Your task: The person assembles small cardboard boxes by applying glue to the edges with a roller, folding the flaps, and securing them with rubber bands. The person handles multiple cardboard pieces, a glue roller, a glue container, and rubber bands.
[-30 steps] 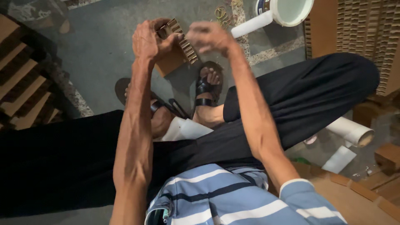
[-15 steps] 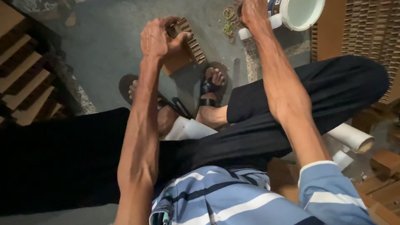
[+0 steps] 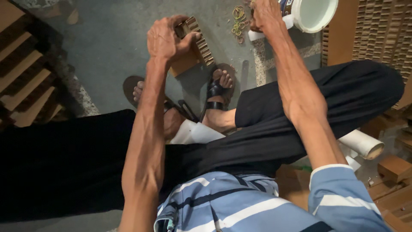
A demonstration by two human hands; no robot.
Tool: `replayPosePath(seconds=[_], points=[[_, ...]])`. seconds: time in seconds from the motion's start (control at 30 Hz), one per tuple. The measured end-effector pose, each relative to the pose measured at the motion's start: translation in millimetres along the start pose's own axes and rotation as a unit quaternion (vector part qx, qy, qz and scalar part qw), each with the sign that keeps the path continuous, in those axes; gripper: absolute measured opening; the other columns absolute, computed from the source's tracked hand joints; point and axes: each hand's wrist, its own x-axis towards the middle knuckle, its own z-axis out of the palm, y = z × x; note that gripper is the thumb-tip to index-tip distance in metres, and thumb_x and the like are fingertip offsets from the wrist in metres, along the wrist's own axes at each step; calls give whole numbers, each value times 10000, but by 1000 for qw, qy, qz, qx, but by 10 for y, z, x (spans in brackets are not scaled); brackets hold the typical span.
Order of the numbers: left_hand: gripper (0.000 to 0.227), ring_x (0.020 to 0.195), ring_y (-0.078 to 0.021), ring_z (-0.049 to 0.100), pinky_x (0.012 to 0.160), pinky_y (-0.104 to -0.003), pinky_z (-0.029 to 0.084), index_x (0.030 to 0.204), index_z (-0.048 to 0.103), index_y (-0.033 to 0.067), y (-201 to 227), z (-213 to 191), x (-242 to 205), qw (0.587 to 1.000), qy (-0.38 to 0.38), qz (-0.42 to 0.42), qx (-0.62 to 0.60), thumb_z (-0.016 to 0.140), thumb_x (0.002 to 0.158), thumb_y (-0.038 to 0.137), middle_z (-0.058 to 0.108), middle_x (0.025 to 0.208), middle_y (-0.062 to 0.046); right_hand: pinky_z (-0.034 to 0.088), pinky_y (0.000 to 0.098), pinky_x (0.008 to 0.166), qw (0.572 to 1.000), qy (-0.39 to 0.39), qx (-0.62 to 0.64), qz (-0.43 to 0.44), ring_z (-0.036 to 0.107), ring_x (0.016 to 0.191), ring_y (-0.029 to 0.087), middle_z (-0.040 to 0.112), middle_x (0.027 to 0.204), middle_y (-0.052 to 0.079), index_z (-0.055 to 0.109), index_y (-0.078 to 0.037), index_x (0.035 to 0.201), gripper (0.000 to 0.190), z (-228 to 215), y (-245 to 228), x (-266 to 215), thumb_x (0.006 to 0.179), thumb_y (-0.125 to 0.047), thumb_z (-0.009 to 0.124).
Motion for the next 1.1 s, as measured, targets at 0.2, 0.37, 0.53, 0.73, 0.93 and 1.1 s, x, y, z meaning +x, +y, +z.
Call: replayPosePath(seconds=[0.2, 0.37, 0.53, 0.73, 0.93, 1.1], points=[[508, 896, -300, 760, 807, -398, 594, 1150, 775, 144, -27, -8, -24, 999, 22, 27, -9, 896, 750, 433, 783, 1003, -110, 604, 449, 685, 938, -180, 234, 180, 739, 788, 339, 742, 902, 186, 747, -47, 988, 173, -322, -231, 88, 823, -81, 786], [486, 869, -306, 755, 794, -405, 585, 1143, 790, 147, -32, 17, -7, 999, 21, 32, 6, 889, 752, 419, 788, 980, -115, 562, 484, 757, 963, -143, 224, 52, 709, 816, 403, 744, 896, 225, 786, 20, 932, 332, -550, -531, 191, 695, -151, 943], [495, 841, -279, 771, 780, -383, 601, 1168, 776, 131, -122, 70, -11, 999, 20, 29, -2, 874, 779, 421, 787, 973, -110, 569, 491, 753, 976, -129, 164, 71, 696, 818, 439, 692, 896, 283, 759, 49, 921, 308, -387, -631, 100, 723, -132, 910], [529, 829, -300, 765, 769, -407, 597, 1148, 784, 131, -149, 71, 24, 999, 23, 36, 1, 889, 746, 458, 787, 961, -119, 588, 438, 708, 965, -120, 227, 57, 722, 755, 347, 720, 875, 217, 770, 15, 942, 253, -83, -328, 80, 755, -127, 865], [544, 878, -323, 756, 797, -413, 595, 1147, 787, 114, -169, 78, 3, 998, 27, 56, 2, 901, 753, 472, 785, 976, -133, 543, 375, 622, 913, -155, 357, 123, 705, 711, 240, 749, 841, 139, 755, -9, 904, 266, 14, -45, 49, 755, -165, 910], [530, 869, -281, 770, 805, -391, 601, 1153, 789, 135, -157, 75, 12, 999, 17, 29, -3, 882, 746, 463, 792, 995, -107, 533, 331, 578, 922, -191, 301, 154, 692, 673, 193, 749, 822, 100, 802, -68, 951, 224, -291, -183, 170, 764, -173, 866]])
